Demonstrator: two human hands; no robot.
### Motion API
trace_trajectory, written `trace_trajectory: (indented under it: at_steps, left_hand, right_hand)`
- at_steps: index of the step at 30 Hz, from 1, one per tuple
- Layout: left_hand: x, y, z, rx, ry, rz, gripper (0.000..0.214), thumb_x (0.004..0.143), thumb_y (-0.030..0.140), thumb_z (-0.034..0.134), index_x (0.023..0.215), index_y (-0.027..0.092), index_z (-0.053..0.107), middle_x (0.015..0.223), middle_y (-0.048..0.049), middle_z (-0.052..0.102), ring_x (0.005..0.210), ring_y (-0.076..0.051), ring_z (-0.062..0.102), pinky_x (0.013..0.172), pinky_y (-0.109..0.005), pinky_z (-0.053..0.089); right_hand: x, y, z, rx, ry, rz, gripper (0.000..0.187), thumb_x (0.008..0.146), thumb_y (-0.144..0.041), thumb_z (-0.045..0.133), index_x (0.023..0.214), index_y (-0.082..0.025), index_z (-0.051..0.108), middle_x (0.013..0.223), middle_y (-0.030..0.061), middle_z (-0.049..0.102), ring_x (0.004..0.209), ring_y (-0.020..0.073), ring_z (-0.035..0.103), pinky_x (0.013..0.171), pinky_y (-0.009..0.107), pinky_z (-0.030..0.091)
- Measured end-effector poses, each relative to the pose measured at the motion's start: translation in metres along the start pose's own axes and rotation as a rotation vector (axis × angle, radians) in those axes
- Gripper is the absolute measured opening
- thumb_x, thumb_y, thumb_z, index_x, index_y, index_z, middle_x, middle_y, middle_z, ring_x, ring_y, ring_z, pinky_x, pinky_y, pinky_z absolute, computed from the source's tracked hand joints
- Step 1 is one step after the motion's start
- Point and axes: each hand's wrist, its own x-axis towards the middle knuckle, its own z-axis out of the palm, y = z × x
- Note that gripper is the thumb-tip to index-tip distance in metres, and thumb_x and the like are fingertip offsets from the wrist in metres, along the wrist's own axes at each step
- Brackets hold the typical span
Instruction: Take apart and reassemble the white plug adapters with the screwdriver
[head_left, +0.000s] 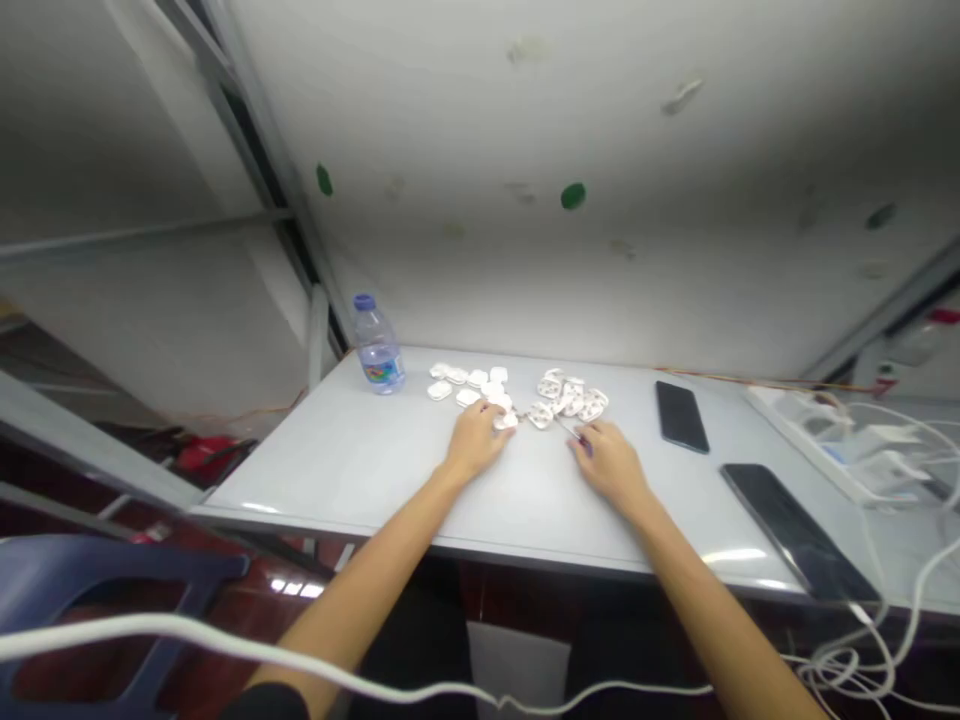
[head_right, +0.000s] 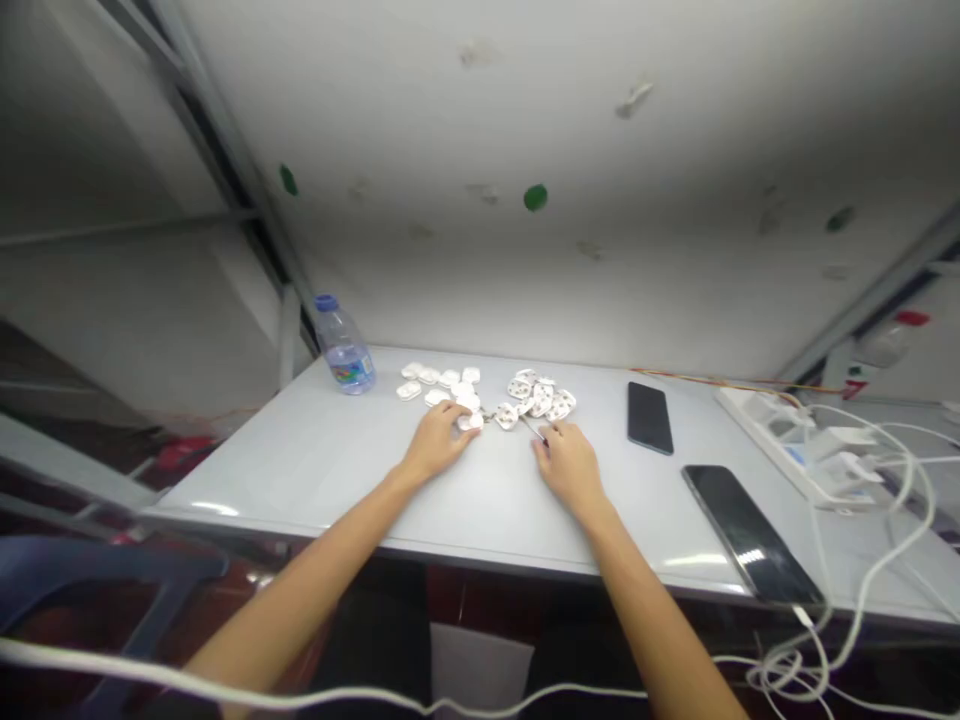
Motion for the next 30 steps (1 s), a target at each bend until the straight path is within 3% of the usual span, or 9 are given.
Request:
trace_trajectory:
  at_steps: [4, 9, 13, 16, 21, 23, 26, 30]
  left_hand:
    - [0.001, -0.001, 0.001, -0.015, 0.027, 0.025, 0.026, 0.086, 0.036, 0.065, 0.104, 0.018, 0.07, 0.104, -0.0094, 0.067, 0.098, -0.024, 0.062, 0.092, -0.037, 0.048]
    - [0.0, 0.002, -0.001, 0.008, 0.031, 0.038, 0.028, 0.092, 0.039, 0.056, 0.102, 0.016, 0.07, 0.1, -0.0105, 0.068, 0.096, -0.024, 0.063, 0.09, -0.036, 0.049]
    - [0.0, 0.006, -0.002, 0.029, 0.028, 0.017, 0.031, 0.098, 0.038, 0.045, 0.101, 0.018, 0.069, 0.099, -0.0101, 0.07, 0.099, -0.024, 0.063, 0.091, -0.036, 0.048]
    - [0.001, 0.007, -0.002, -0.016, 0.03, -0.053, 0.032, 0.1, 0.032, 0.038, 0.111, 0.016, 0.064, 0.103, -0.012, 0.071, 0.099, -0.025, 0.065, 0.09, -0.038, 0.049]
    - [0.005, -0.001, -0.001, -0.154, 0.064, -0.096, 0.03, 0.097, 0.024, 0.041, 0.116, 0.016, 0.063, 0.105, -0.012, 0.071, 0.098, -0.023, 0.066, 0.092, -0.038, 0.049]
    - [0.008, -0.004, -0.002, -0.298, 0.076, -0.156, 0.034, 0.095, 0.025, 0.043, 0.124, 0.017, 0.059, 0.091, -0.007, 0.07, 0.084, -0.019, 0.066, 0.083, -0.034, 0.051]
    - [0.013, -0.005, -0.005, -0.72, 0.053, -0.344, 0.048, 0.089, 0.025, 0.05, 0.137, 0.018, 0.048, 0.07, 0.0027, 0.06, 0.06, -0.012, 0.059, 0.064, -0.026, 0.05]
    - [0.014, 0.005, -0.011, -1.131, -0.054, -0.48, 0.043, 0.077, 0.019, 0.061, 0.12, 0.017, 0.058, 0.074, 0.0015, 0.064, 0.061, -0.009, 0.061, 0.064, -0.023, 0.051]
  right_hand:
    - [0.027, -0.008, -0.011, 0.156, 0.042, 0.036, 0.027, 0.091, -0.031, 0.052, 0.1, -0.015, 0.073, 0.098, 0.0116, 0.073, 0.092, 0.0243, 0.066, 0.082, 0.034, 0.049]
    - [0.065, -0.017, -0.018, 0.363, -0.149, 0.117, 0.027, 0.085, -0.035, 0.06, 0.093, -0.014, 0.075, 0.078, 0.0074, 0.075, 0.066, 0.0191, 0.068, 0.067, 0.028, 0.05]
    - [0.067, -0.017, -0.009, 0.534, -0.265, 0.224, 0.029, 0.083, -0.035, 0.062, 0.096, -0.012, 0.073, 0.064, 0.0049, 0.071, 0.051, 0.0158, 0.064, 0.052, 0.023, 0.046]
    - [0.063, -0.014, 0.0, 0.638, -0.268, 0.248, 0.024, 0.082, -0.031, 0.062, 0.094, -0.012, 0.072, 0.06, 0.0039, 0.07, 0.049, 0.0155, 0.064, 0.048, 0.022, 0.045]
    - [0.06, -0.014, 0.003, 0.801, -0.24, 0.316, 0.014, 0.077, -0.028, 0.066, 0.082, -0.014, 0.068, 0.061, 0.004, 0.07, 0.047, 0.0157, 0.064, 0.044, 0.022, 0.047]
    - [0.06, -0.016, 0.003, 0.9, -0.235, 0.359, 0.016, 0.076, -0.03, 0.068, 0.082, -0.015, 0.067, 0.059, 0.0029, 0.069, 0.046, 0.0159, 0.064, 0.043, 0.023, 0.049]
    - [0.058, -0.021, 0.003, 1.079, -0.219, 0.408, 0.021, 0.071, -0.032, 0.075, 0.081, -0.015, 0.066, 0.06, 0.0031, 0.07, 0.049, 0.0167, 0.066, 0.047, 0.025, 0.054]
    - [0.056, -0.027, 0.006, 1.222, -0.226, 0.46, 0.026, 0.067, -0.034, 0.082, 0.077, -0.016, 0.065, 0.062, 0.0055, 0.072, 0.057, 0.0192, 0.07, 0.051, 0.027, 0.057]
